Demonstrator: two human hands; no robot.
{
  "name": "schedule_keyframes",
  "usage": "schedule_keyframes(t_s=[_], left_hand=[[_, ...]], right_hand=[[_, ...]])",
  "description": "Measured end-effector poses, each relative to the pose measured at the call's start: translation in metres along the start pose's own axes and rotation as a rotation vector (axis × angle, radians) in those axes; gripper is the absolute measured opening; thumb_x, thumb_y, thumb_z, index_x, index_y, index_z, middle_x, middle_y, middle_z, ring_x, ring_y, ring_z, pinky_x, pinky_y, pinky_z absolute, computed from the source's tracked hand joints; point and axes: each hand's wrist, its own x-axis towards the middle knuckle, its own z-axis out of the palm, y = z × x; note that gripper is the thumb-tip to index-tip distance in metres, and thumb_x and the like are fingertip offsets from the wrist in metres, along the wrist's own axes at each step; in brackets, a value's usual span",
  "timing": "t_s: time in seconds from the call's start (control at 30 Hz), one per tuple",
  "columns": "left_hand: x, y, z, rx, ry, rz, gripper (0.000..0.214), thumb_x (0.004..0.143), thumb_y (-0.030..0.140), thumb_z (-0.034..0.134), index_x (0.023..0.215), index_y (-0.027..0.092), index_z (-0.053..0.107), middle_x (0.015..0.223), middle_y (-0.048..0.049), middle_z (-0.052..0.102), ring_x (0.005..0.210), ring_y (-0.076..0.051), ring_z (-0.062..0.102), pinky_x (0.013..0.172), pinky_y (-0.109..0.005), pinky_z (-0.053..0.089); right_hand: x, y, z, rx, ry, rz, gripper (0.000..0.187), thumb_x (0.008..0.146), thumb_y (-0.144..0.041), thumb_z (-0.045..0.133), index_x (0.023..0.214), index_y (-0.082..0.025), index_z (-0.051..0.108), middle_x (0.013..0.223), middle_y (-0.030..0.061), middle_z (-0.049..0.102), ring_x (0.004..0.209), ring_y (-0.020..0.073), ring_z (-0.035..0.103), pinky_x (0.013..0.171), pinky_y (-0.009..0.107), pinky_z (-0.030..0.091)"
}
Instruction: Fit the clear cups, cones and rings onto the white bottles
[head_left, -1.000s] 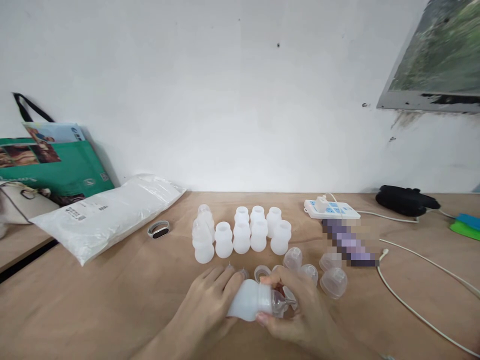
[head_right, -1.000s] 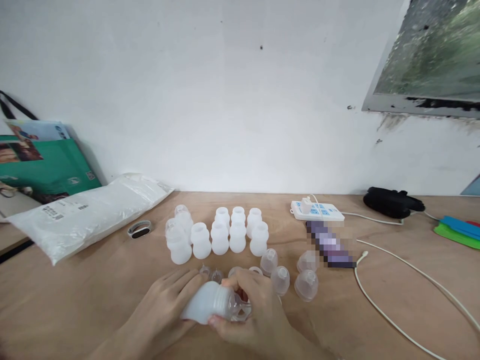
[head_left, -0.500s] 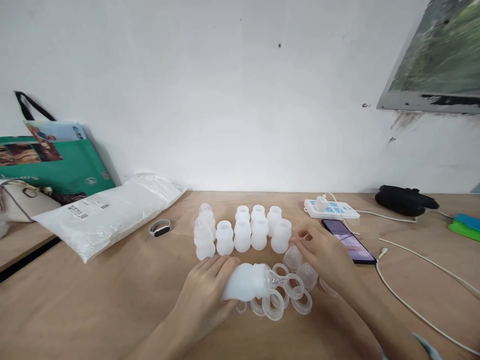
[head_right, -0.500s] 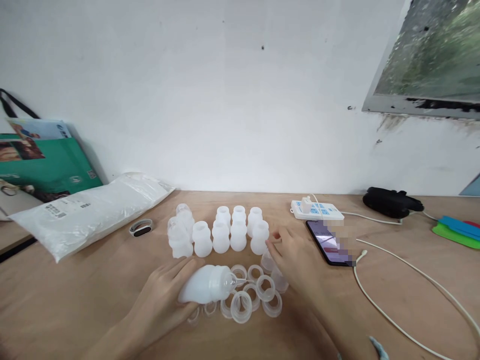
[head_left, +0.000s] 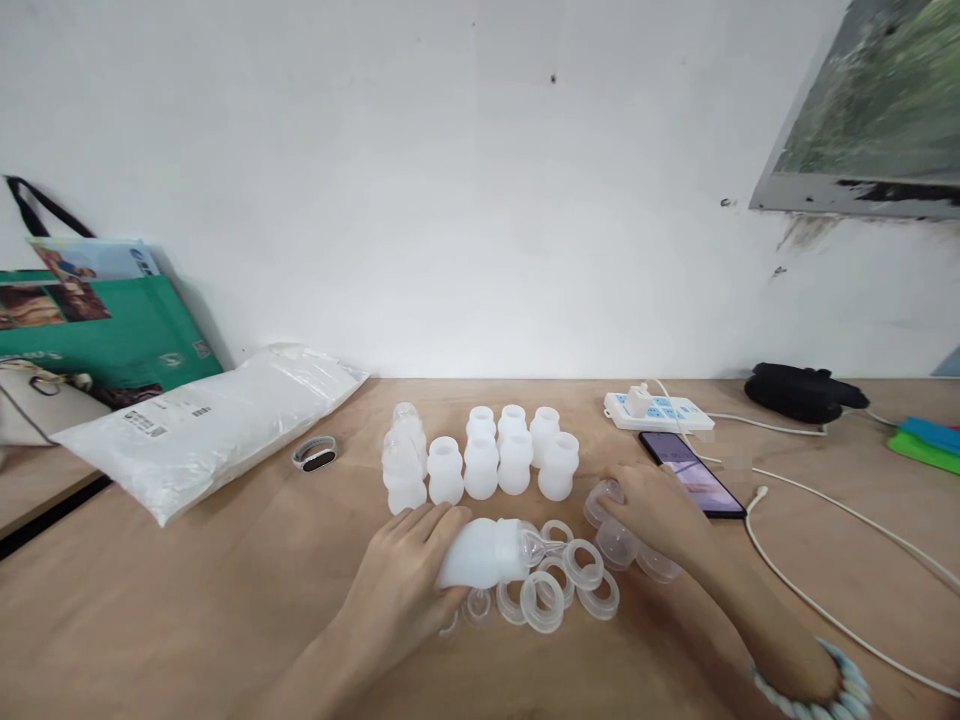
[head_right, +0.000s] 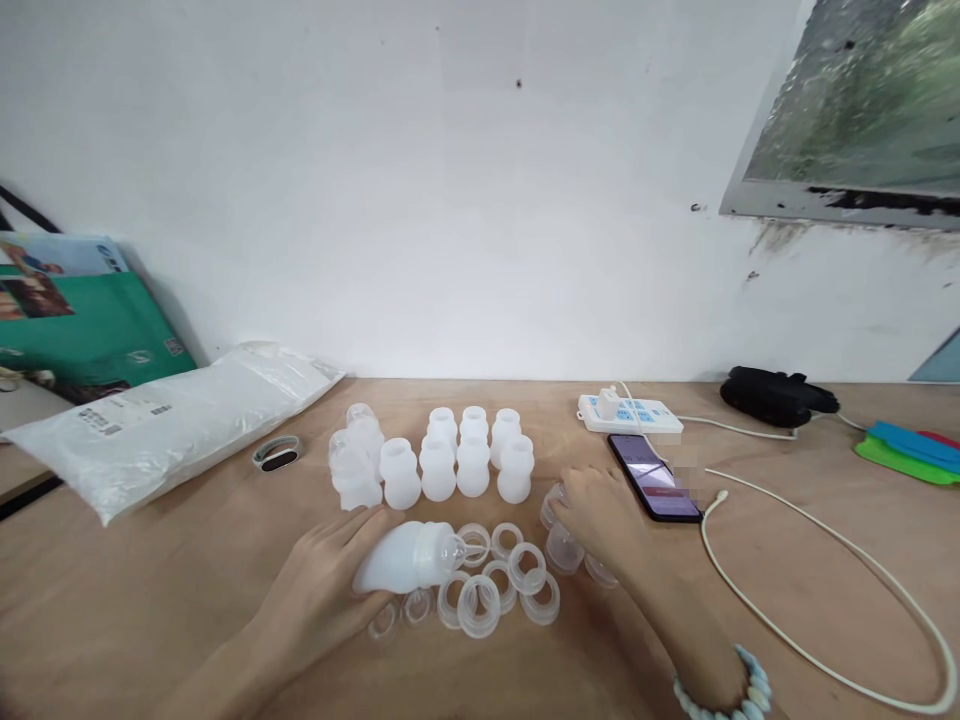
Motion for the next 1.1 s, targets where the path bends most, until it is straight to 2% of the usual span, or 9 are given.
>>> schedule_keyframes(t_s=[0.13, 0.3, 0.43, 0.5, 0.57, 0.63, 0.77, 0.9, 1.1], left_hand=[[0.001, -0.001, 0.001, 0.008, 0.013, 0.006, 0.038, 0.062, 0.009, 0.053, 0.097, 0.023, 0.054, 0.084, -0.0019, 0.067, 0.076, -0.026, 0.064, 0.066, -0.032, 0.046], [0.003, 0.001, -0.001, 0.020, -0.060, -0.030, 0.035, 0.063, 0.010, 0.052, 0.096, 0.023, 0.054, 0.085, -0.0019, 0.067, 0.078, -0.026, 0.065, 0.068, -0.033, 0.048], [0.004, 0.002, -0.001, 0.025, -0.103, -0.058, 0.035, 0.063, 0.011, 0.052, 0.095, 0.024, 0.054, 0.086, -0.0013, 0.068, 0.080, -0.025, 0.064, 0.069, -0.032, 0.048], [0.004, 0.003, -0.001, 0.023, -0.113, -0.061, 0.034, 0.064, 0.011, 0.053, 0.096, 0.024, 0.054, 0.087, -0.0016, 0.068, 0.081, -0.025, 0.065, 0.070, -0.032, 0.048], [0.004, 0.003, -0.001, 0.023, -0.122, -0.067, 0.033, 0.065, 0.012, 0.054, 0.096, 0.024, 0.054, 0.087, -0.0019, 0.068, 0.081, -0.026, 0.065, 0.069, -0.032, 0.047], [0.004, 0.003, -0.001, 0.019, -0.127, -0.077, 0.032, 0.066, 0.012, 0.055, 0.096, 0.023, 0.055, 0.087, -0.0024, 0.069, 0.080, -0.026, 0.065, 0.068, -0.032, 0.047], [0.006, 0.007, -0.006, -0.010, -0.138, -0.116, 0.029, 0.069, 0.012, 0.058, 0.097, 0.022, 0.056, 0.089, -0.0028, 0.070, 0.076, -0.025, 0.066, 0.062, -0.030, 0.045], [0.007, 0.012, -0.012, -0.048, -0.177, -0.138, 0.027, 0.072, 0.013, 0.060, 0.098, 0.021, 0.057, 0.091, -0.0033, 0.071, 0.075, -0.024, 0.067, 0.059, -0.028, 0.044], [0.006, 0.014, -0.012, -0.036, -0.167, -0.087, 0.020, 0.073, 0.015, 0.062, 0.092, 0.020, 0.057, 0.085, -0.0032, 0.072, 0.069, -0.024, 0.067, 0.056, -0.028, 0.043]], right_hand=[[-0.001, 0.008, 0.000, -0.062, 0.007, 0.004, 0.021, 0.084, -0.018, 0.051, 0.080, -0.013, 0.071, 0.092, 0.0170, 0.075, 0.097, 0.0338, 0.064, 0.080, 0.040, 0.037], [-0.002, 0.012, -0.007, -0.082, 0.035, 0.016, 0.021, 0.084, -0.017, 0.049, 0.083, -0.015, 0.070, 0.095, 0.0154, 0.074, 0.097, 0.0336, 0.063, 0.081, 0.042, 0.037], [-0.003, 0.012, -0.018, 0.063, 0.260, 0.050, 0.025, 0.089, -0.026, 0.046, 0.088, -0.018, 0.069, 0.099, 0.0115, 0.072, 0.095, 0.0304, 0.063, 0.084, 0.043, 0.038], [-0.005, 0.012, -0.023, 0.234, 0.415, 0.039, 0.025, 0.088, -0.030, 0.048, 0.091, -0.018, 0.070, 0.095, 0.0099, 0.072, 0.090, 0.0286, 0.063, 0.084, 0.044, 0.040], [-0.007, 0.011, -0.025, 0.445, 0.492, -0.025, 0.027, 0.087, -0.034, 0.051, 0.096, -0.018, 0.070, 0.095, 0.0092, 0.071, 0.086, 0.0263, 0.063, 0.082, 0.042, 0.044], [-0.011, 0.009, -0.026, 0.689, 0.455, -0.140, 0.029, 0.088, -0.038, 0.054, 0.103, -0.019, 0.069, 0.100, 0.0085, 0.070, 0.086, 0.0242, 0.063, 0.079, 0.039, 0.049], [-0.020, -0.002, -0.026, 1.071, 0.189, -0.396, 0.029, 0.088, -0.039, 0.065, 0.111, -0.022, 0.068, 0.106, 0.0074, 0.070, 0.093, 0.0222, 0.066, 0.081, 0.036, 0.055], [-0.028, -0.021, -0.027, 1.101, 0.113, -0.555, 0.025, 0.085, -0.036, 0.072, 0.106, -0.022, 0.070, 0.102, 0.0072, 0.071, 0.093, 0.0210, 0.067, 0.078, 0.033, 0.057], [-0.035, -0.044, -0.019, 1.012, 0.235, -0.698, 0.026, 0.090, -0.040, 0.068, 0.108, -0.021, 0.071, 0.099, 0.0074, 0.071, 0.089, 0.0200, 0.068, 0.074, 0.033, 0.056]])
